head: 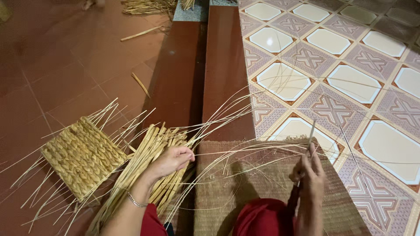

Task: The person sits on a mat and uses a large knife to split long bamboo strips into thinner strands. They hold the bamboo with one hand and draw the knife along the length of the strip to separate it, repeating this process for multiple pieces.

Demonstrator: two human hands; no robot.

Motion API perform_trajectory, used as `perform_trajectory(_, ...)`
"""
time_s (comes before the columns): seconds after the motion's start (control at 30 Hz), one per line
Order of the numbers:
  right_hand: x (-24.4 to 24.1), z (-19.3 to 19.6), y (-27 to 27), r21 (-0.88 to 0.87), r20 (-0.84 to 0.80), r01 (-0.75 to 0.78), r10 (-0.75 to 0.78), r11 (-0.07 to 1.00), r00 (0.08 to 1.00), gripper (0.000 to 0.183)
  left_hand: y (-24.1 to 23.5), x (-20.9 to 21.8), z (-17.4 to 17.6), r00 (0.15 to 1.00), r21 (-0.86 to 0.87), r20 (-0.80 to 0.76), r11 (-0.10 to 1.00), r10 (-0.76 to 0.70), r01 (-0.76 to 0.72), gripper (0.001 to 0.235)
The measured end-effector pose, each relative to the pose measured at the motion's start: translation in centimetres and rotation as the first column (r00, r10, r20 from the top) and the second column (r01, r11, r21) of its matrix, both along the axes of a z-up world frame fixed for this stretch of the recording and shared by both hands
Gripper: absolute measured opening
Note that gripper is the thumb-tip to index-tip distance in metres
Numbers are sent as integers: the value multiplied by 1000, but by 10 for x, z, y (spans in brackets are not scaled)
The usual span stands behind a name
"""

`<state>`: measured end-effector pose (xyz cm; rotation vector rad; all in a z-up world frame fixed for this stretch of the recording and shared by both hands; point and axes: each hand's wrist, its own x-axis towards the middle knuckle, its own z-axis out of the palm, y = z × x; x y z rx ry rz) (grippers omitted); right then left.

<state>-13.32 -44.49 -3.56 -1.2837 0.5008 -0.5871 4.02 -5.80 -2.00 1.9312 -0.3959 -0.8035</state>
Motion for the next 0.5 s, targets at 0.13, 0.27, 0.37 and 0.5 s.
perform_trajectory(0.13, -20, -23, -32, -178, -201, 194, -229, 965, 952, 64, 3, -3, 2, 996, -6, 57, 998, 62, -62, 24)
perform_trajectory(0.27, -65, -66, -125, -83, -184, 307, -317, 948, 930, 66, 22, 13, 12, 979, -107, 37, 974, 203, -198, 23)
perform_trajectory(0.37, -94, -101, -156, 21, -412, 192, -166, 981, 896, 76, 16, 9, 13, 963, -58, 30, 962, 268, -266, 25)
perform_trajectory(0.5, -102, -106, -129, -28, -606, 131, -121, 991, 786, 88, 9, 3, 13, 953, 23, 20, 953, 301, -301, 25)
